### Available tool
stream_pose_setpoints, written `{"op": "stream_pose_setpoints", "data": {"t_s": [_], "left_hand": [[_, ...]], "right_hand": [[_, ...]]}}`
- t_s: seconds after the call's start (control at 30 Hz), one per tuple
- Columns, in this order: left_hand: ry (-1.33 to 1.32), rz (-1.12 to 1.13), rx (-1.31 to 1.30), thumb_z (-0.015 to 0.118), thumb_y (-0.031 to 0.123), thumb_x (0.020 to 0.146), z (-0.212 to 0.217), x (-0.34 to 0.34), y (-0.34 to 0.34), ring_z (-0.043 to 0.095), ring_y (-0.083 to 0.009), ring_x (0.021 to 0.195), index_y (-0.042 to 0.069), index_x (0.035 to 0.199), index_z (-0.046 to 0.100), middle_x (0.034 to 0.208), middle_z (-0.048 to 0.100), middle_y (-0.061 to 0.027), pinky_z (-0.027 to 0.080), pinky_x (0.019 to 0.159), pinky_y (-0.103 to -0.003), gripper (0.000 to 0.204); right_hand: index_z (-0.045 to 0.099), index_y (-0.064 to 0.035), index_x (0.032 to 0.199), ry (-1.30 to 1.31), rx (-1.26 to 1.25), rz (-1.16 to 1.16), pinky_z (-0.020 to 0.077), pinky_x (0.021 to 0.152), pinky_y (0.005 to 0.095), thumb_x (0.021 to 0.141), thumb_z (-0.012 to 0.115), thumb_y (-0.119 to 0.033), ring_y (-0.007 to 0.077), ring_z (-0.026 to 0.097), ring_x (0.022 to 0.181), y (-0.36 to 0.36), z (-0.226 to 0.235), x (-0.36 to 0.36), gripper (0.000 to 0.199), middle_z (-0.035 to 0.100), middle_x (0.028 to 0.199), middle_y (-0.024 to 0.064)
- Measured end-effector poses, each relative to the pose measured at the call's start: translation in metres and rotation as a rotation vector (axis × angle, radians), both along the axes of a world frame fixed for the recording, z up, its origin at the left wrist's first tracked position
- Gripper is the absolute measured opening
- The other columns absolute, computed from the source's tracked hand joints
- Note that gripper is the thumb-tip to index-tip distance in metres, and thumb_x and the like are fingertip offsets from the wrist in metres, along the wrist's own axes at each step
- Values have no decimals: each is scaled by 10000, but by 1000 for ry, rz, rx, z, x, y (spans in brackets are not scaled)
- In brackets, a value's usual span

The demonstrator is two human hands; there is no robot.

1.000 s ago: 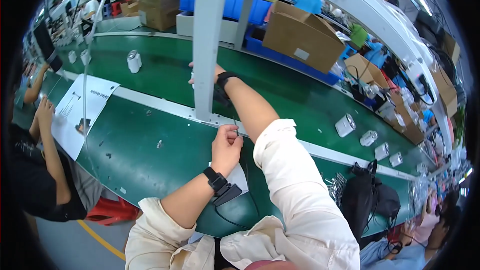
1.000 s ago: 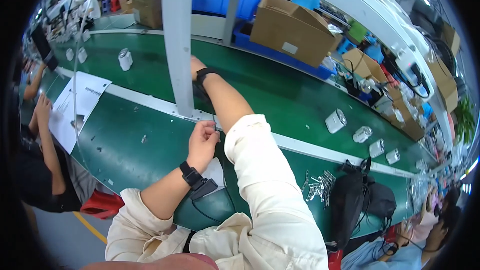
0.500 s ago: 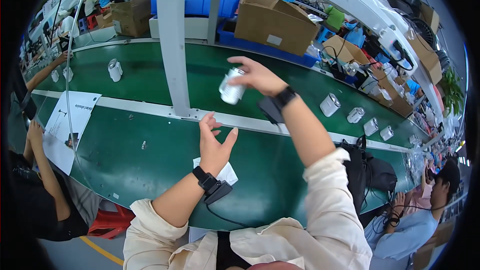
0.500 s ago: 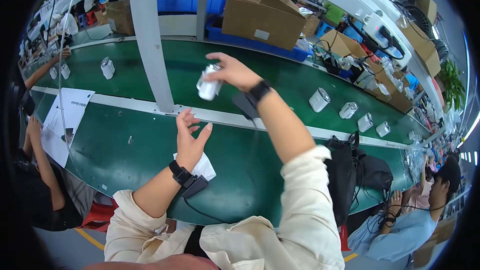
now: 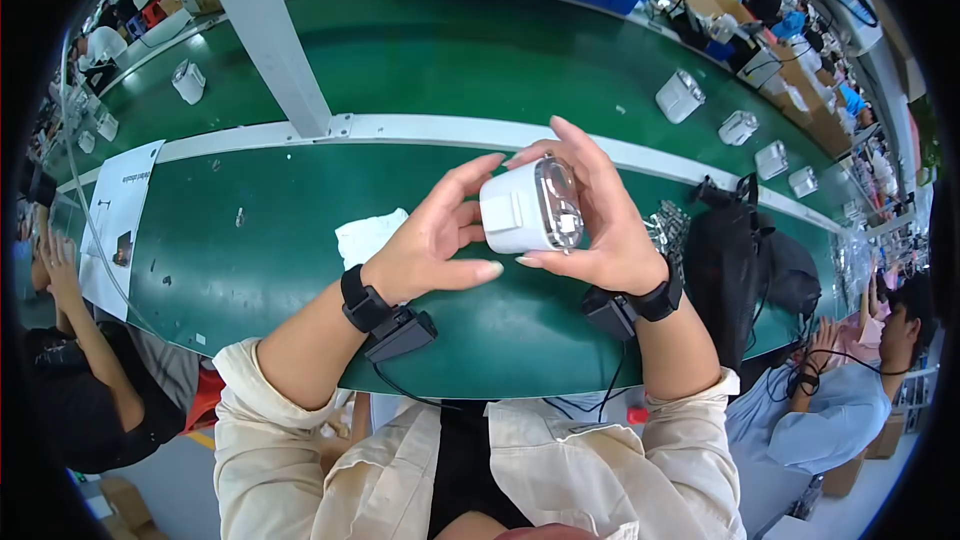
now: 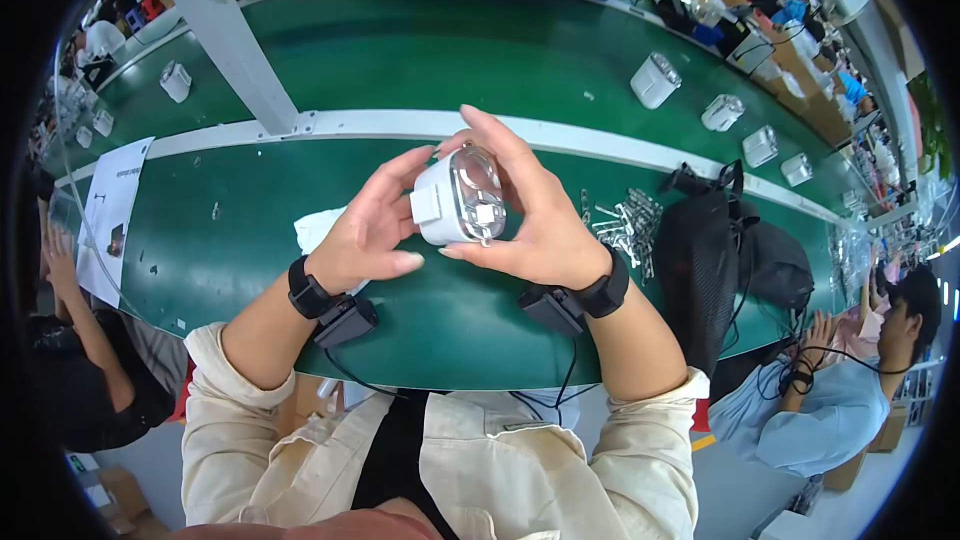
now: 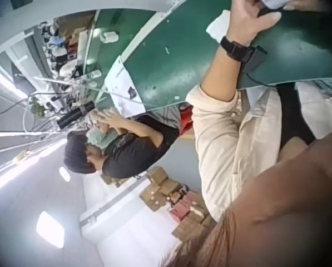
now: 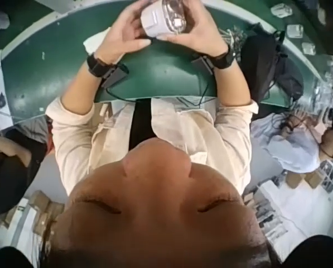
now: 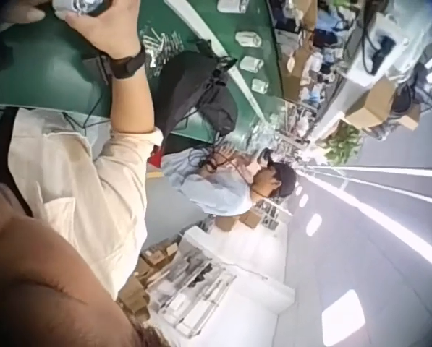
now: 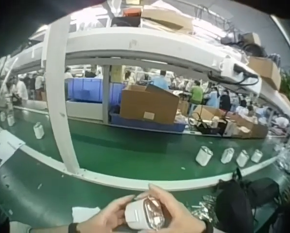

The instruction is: The person picks up a white device, presses a small component into its top, and places it back on the conveyor belt, repeating this process for several more devices.

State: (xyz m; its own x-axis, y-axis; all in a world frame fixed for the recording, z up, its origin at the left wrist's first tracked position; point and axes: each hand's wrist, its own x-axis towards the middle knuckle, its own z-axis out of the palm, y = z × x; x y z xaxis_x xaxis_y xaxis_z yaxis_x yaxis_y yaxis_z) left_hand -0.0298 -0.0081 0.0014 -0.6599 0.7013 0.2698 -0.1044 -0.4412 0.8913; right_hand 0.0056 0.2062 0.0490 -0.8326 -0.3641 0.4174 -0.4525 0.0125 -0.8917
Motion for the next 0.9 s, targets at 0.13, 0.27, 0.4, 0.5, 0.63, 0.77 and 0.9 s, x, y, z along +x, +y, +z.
{"op": "stream_pose_setpoints", "data": {"t_s": [0.13,0.27,0.4,0.5,0.63,0.77,0.9], "left_hand": [[385,157,-237,809,78,674,-19,6,6,430,-276,1279,62,1472,175,1426,297,-132,414,1030,-399,1020],[195,153,-325,857,111,645,-21,8,8,420,-217,1296,50,1478,187,1420,378,-97,357,1075,-376,1071],[302,179,-448,867,95,638,-23,7,5,469,-193,1243,58,1461,236,1374,425,-79,409,1023,-347,1038],[299,204,-437,864,91,642,-24,7,4,485,-179,1218,65,1445,267,1341,451,-68,425,1000,-338,1001],[301,214,-367,863,83,642,-26,5,4,499,-163,1193,78,1429,293,1310,470,-58,441,976,-328,972],[332,224,-335,861,73,642,-23,7,4,509,-158,1178,87,1428,296,1303,473,-54,451,960,-325,968],[368,237,-342,854,61,645,-24,9,2,518,-156,1165,92,1431,295,1301,475,-52,458,951,-327,964]], "right_hand": [[227,-71,1478,131,317,-117,420,1012,377,626,882,-169,259,508,1212,-6,-18,3,1080,462,1354,152],[231,-54,1477,106,355,-129,413,1023,390,629,882,-188,275,516,1211,-16,-23,9,1077,440,1390,156],[248,-35,1471,129,374,-122,389,1044,404,633,880,-213,279,469,1264,-18,-22,11,1065,413,1418,164],[265,-19,1463,-44,155,47,350,1074,408,703,830,-191,282,403,1320,-14,-17,13,962,382,1446,171],[286,-15,1458,-144,8,95,320,1092,411,775,755,-129,273,353,1355,-8,-25,9,836,359,1463,176],[315,-7,1445,-244,-113,156,313,1095,411,826,676,-82,264,362,1350,-6,-21,9,721,360,1464,176],[341,-3,1430,-336,-171,160,319,1090,406,847,656,-102,258,366,1350,-7,-19,10,670,364,1464,170]]}}
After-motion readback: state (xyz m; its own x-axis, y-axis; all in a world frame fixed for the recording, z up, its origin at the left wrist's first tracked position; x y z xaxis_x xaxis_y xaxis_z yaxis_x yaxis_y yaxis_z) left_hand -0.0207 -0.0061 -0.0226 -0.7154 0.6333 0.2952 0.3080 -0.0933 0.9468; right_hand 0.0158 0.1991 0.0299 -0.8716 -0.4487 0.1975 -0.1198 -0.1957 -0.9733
